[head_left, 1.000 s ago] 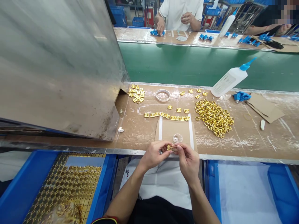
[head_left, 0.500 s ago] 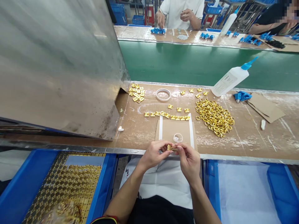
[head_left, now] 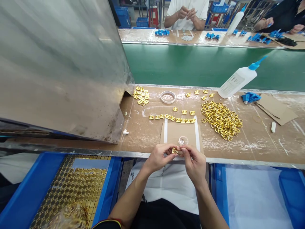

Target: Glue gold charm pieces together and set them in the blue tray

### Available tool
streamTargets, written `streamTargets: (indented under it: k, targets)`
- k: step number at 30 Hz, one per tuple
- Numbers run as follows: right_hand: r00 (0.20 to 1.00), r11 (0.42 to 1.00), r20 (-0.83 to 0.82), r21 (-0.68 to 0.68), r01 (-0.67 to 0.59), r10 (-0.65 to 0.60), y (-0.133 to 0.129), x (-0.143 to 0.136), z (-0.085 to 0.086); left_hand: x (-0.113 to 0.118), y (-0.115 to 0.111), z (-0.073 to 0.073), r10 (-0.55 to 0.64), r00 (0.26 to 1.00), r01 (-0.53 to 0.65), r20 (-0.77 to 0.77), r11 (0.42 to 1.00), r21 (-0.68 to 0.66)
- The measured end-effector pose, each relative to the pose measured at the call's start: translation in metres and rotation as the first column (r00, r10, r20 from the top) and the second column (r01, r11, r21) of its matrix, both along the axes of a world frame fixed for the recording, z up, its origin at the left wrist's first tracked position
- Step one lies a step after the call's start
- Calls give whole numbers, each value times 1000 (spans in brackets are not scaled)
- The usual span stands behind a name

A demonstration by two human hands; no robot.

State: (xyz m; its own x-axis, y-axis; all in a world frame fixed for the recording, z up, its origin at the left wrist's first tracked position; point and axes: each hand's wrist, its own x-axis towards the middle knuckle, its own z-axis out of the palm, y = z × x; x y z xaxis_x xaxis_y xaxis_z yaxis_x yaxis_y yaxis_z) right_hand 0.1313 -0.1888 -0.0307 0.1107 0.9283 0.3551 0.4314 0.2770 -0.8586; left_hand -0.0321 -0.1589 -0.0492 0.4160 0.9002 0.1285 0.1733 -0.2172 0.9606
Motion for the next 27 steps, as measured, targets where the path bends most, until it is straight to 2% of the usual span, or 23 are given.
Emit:
streamTargets:
  k: [27]
  targets:
    - [999,998,-20,-49,-40,39,1,6,1,0,-1,1,-8,996,13,-90,999,52]
